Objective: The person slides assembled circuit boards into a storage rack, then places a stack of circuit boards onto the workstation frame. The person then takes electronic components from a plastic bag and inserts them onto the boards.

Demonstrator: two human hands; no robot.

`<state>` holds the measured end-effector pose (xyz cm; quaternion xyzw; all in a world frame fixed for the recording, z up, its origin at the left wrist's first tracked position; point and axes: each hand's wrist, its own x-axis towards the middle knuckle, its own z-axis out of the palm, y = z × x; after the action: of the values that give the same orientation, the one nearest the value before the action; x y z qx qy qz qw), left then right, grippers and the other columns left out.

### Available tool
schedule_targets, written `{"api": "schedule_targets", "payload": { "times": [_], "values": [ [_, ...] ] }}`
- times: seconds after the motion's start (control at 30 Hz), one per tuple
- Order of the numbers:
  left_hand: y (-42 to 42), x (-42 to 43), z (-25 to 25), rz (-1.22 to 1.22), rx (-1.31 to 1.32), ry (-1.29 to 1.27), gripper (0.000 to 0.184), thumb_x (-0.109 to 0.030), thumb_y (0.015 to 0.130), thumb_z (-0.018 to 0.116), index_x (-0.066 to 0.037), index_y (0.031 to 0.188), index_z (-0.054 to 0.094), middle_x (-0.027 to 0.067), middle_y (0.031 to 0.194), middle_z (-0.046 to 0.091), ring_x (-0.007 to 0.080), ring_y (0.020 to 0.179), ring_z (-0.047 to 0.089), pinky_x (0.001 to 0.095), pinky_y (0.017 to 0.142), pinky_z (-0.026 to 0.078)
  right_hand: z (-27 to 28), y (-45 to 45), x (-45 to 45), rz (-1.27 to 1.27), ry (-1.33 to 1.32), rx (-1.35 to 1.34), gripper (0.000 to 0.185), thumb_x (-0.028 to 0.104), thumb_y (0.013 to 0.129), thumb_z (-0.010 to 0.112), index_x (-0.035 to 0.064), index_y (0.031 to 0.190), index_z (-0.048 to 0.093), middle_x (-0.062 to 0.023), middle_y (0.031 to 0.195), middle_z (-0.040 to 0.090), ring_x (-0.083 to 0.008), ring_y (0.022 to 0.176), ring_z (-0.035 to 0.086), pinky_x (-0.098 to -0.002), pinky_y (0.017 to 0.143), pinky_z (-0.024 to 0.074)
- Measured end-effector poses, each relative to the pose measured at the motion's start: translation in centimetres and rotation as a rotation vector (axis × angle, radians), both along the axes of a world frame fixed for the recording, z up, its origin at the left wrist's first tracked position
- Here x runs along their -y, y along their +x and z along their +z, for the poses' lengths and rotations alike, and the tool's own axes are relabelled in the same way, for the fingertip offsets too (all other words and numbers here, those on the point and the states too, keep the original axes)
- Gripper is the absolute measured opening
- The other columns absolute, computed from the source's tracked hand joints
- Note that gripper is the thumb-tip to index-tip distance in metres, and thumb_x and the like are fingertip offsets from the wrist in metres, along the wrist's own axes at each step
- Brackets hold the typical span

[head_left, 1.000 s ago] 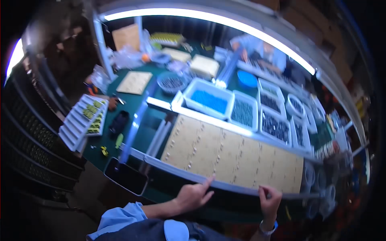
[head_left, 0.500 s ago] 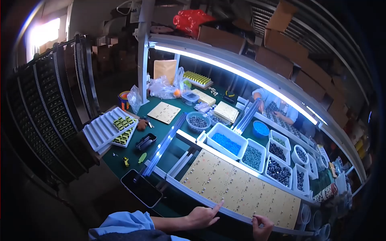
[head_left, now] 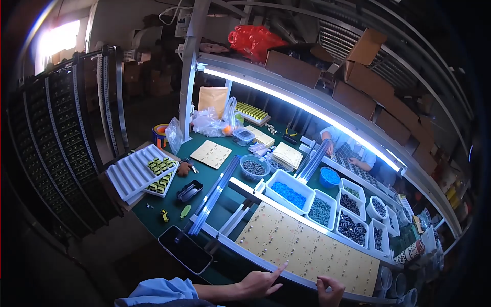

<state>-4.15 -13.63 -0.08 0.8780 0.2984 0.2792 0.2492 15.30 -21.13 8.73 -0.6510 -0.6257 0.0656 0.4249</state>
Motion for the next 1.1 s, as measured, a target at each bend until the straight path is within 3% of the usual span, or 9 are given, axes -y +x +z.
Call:
{"api": "schedule_targets", "payload": {
  "times": [0.2, 0.5, 0.63, 0.87, 0.97, 1.07, 1.1],
  "values": [
    [-0.2, 1.0, 0.0, -0.025, 0.121, 0.01, 0.064, -0.032, 0.083, 0.053, -0.001, 0.131, 0.024, 0.0075, 0.049, 0.053, 0.022, 0.041, 0.054, 0.03, 0.04, 0.044, 0.2, -0.2, 0.3, -0.027, -0.077, -0.037, 0.013, 0.01, 0.075, 0.063, 0.0023, 0.085, 0.065, -0.0096, 0.064, 0.061, -0.0108, 0.051, 0.051, -0.0244, 0.049, 0.0412],
    [-2.4, 0.9, 1.3, -0.032, 0.162, -0.188, 0.057, -0.028, 0.081, 0.057, -0.004, 0.127, 0.033, 0.0062, 0.052, 0.055, 0.0201, 0.043, 0.056, 0.0283, 0.044, 0.047, 0.0, -1.9, -2.3, 0.057, -0.022, -0.044, 0.01, 0.007, 0.075, 0.063, 0.002, 0.084, 0.064, -0.0106, 0.066, 0.062, -0.0128, 0.053, 0.053, -0.0246, 0.051, 0.0426],
    [-3.1, 1.0, -0.2, -0.01, 0.194, -0.059, 0.065, -0.028, 0.075, 0.063, -0.002, 0.127, 0.032, 0.0082, 0.052, 0.055, 0.0209, 0.043, 0.054, 0.0313, 0.042, 0.044, 0.0, -3.3, -3.9, 0.126, -0.011, -0.054, 0.01, 0.007, 0.075, 0.062, 0.0019, 0.083, 0.064, -0.01, 0.066, 0.062, -0.0124, 0.053, 0.053, -0.0245, 0.051, 0.0426],
    [-3.9, 0.5, -1.7, -0.083, 0.2, -0.145, 0.06, -0.021, 0.076, 0.063, -0.003, 0.126, 0.034, 0.0098, 0.053, 0.054, 0.0219, 0.044, 0.053, 0.0314, 0.042, 0.043, 0.3, -5.3, -4.7, 0.127, -0.029, -0.111, 0.01, 0.007, 0.075, 0.063, 0.0029, 0.084, 0.064, -0.0092, 0.067, 0.062, -0.0125, 0.055, 0.054, -0.0243, 0.053, 0.0431],
    [-4.4, 1.0, 0.2, -0.114, 0.186, -0.2, 0.061, -0.02, 0.076, 0.063, -0.006, 0.127, 0.034, 0.0101, 0.054, 0.055, 0.0225, 0.045, 0.054, 0.0324, 0.044, 0.043, 0.0, -5.4, -4.2, 0.094, -0.034, -0.075, 0.01, 0.007, 0.075, 0.063, 0.0032, 0.084, 0.064, -0.0099, 0.068, 0.063, -0.0133, 0.057, 0.056, -0.0247, 0.054, 0.0435],
    [-3.3, 1.4, -3.8, -0.172, 0.194, -0.324, 0.061, -0.019, 0.076, 0.062, -0.007, 0.128, 0.033, 0.0102, 0.056, 0.055, 0.0233, 0.047, 0.054, 0.0332, 0.046, 0.044, -0.6, -4.9, -2.9, 0.043, -0.049, -0.055, 0.01, 0.007, 0.075, 0.063, 0.0034, 0.084, 0.064, -0.0108, 0.069, 0.063, -0.0148, 0.059, 0.058, -0.0253, 0.053, 0.0438],
    [-3.4, 1.8, -3.0, -0.191, 0.198, -0.318, 0.06, -0.019, 0.076, 0.062, -0.007, 0.128, 0.033, 0.0102, 0.057, 0.055, 0.0234, 0.048, 0.054, 0.0333, 0.046, 0.044, -0.2, -4.8, -2.4, 0.022, -0.065, -0.059, 0.01, 0.008, 0.075, 0.063, 0.0035, 0.084, 0.065, -0.0111, 0.069, 0.063, -0.0154, 0.059, 0.059, -0.0255, 0.053, 0.0439]
  ]
}}
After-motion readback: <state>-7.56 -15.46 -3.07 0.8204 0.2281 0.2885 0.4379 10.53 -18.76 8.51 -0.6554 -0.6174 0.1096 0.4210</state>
